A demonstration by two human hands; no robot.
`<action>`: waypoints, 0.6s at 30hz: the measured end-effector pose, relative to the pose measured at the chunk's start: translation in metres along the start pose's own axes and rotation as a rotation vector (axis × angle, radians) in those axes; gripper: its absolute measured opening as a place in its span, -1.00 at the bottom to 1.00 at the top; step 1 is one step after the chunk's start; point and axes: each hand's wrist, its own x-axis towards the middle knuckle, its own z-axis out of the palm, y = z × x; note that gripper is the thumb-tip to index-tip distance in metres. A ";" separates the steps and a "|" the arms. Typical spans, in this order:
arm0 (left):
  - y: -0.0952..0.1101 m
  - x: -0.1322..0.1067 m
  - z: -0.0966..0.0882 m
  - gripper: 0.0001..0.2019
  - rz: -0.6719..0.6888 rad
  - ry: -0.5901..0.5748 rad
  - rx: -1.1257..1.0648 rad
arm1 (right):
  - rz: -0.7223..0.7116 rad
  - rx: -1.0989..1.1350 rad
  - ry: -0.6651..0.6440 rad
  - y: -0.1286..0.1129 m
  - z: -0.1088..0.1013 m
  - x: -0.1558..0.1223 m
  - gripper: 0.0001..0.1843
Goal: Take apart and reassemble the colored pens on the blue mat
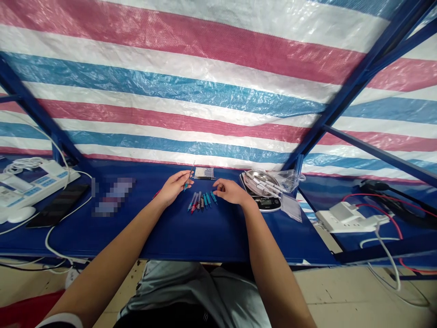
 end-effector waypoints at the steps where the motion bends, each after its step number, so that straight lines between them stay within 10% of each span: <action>1: 0.001 -0.001 0.001 -0.54 -0.014 -0.001 -0.045 | 0.016 -0.007 0.014 0.001 -0.002 -0.001 -0.81; 8: 0.005 -0.004 0.005 -0.59 -0.061 -0.020 -0.099 | 0.049 0.040 -0.042 -0.003 0.000 -0.007 -0.76; 18: 0.005 -0.010 0.006 -0.55 0.201 -0.151 0.493 | -0.156 0.590 0.477 -0.035 0.019 0.013 -0.63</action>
